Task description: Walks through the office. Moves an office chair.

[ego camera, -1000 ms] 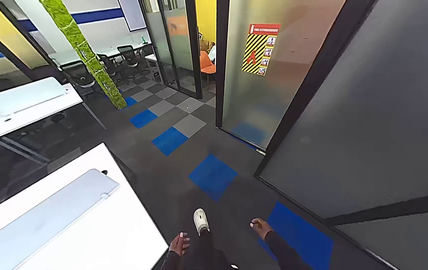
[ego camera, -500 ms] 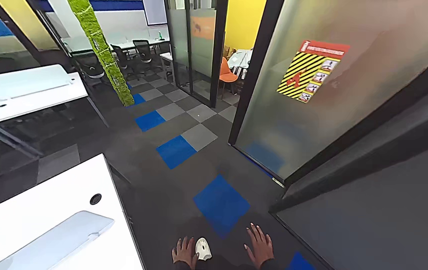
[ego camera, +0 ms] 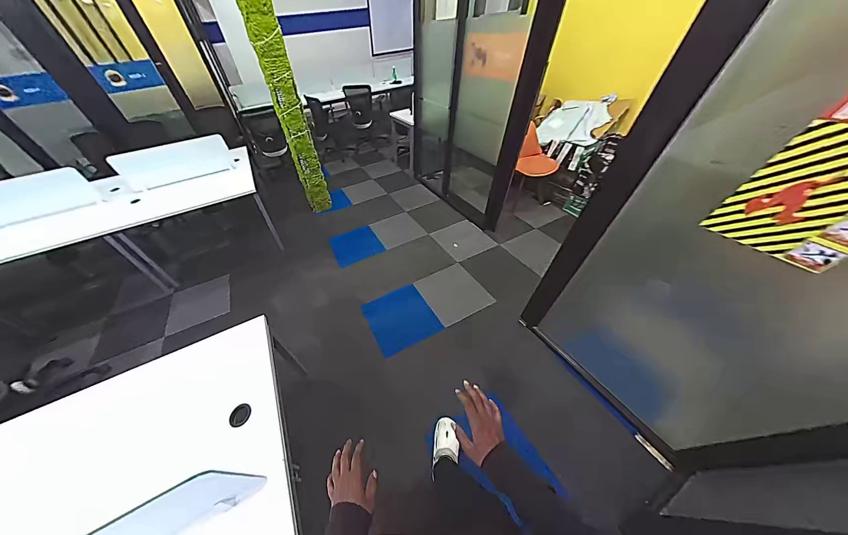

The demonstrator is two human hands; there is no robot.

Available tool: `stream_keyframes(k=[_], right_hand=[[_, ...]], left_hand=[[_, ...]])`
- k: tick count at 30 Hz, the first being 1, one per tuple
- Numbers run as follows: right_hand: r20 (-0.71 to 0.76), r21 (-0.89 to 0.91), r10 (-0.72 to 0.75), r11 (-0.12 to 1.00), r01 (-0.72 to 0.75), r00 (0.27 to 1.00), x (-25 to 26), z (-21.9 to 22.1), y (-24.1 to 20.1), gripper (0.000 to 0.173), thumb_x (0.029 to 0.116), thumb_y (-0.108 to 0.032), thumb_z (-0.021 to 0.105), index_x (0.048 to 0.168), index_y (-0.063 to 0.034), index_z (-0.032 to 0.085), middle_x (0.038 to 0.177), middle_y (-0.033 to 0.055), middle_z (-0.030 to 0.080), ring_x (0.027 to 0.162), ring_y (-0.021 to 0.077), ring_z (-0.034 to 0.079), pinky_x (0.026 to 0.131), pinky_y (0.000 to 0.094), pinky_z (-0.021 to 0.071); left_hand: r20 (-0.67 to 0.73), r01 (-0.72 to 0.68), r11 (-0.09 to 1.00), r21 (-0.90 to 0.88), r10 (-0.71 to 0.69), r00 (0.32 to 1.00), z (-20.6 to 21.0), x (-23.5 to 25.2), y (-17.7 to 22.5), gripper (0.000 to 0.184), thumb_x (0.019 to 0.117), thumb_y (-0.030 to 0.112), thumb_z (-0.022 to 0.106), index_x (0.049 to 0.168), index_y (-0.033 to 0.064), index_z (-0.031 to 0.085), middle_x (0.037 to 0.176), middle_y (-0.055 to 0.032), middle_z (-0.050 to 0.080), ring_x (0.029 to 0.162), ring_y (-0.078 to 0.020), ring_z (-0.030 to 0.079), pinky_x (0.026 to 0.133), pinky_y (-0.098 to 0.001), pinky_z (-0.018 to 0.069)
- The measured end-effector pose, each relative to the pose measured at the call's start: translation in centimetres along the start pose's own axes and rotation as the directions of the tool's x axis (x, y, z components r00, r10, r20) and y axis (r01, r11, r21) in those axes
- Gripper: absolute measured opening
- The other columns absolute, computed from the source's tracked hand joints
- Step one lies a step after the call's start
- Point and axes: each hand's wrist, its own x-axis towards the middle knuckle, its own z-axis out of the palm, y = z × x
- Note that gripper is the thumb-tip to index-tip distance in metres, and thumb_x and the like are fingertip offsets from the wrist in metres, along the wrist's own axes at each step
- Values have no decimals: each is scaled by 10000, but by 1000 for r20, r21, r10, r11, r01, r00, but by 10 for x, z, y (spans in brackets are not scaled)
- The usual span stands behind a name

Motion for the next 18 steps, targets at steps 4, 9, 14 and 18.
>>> stream_keyframes(k=[4, 9, 14, 18], right_hand=[[-105, 460, -41, 884, 85, 994, 98, -3, -2, 684, 908, -324, 713, 1497, -39, 512, 1615, 166, 432, 1498, 292, 424, 1209, 486, 407], [73, 656, -153, 752, 68, 986, 196, -13, -14, 641, 931, -302, 699, 1486, -33, 523, 1608, 163, 443, 1429, 271, 503, 1090, 449, 513], [221, 753, -251, 658, -1, 943, 284, -1, -46, 610, 966, -281, 655, 1506, -48, 491, 1558, 151, 501, 1328, 254, 596, 1038, 432, 559], [193, 798, -351, 599, 62, 916, 354, 4, -89, 605, 960, -271, 644, 1497, -34, 496, 1540, 151, 523, 1322, 242, 601, 1034, 415, 561]], left_hand=[[-241, -149, 881, -449, 41, 970, -33, 84, 5, 666, 895, 212, 710, 1476, -38, 504, 1532, -259, 501, 1442, -384, 480, 1204, -500, 399], [-37, -4, 134, -991, -244, 969, -81, 162, 49, 554, 1037, 265, 509, 1520, 14, 403, 1429, -183, 621, 1224, -316, 670, 923, -487, 599], [34, -6, -156, -988, -247, 968, -110, 218, 68, 616, 1066, 488, 358, 1514, 66, 393, 1392, -165, 650, 1191, -309, 691, 901, -456, 608], [48, -21, -281, -959, -235, 971, -124, 260, 64, 605, 1067, 494, 262, 1481, 85, 428, 1369, -157, 669, 1185, -311, 695, 903, -449, 605]])
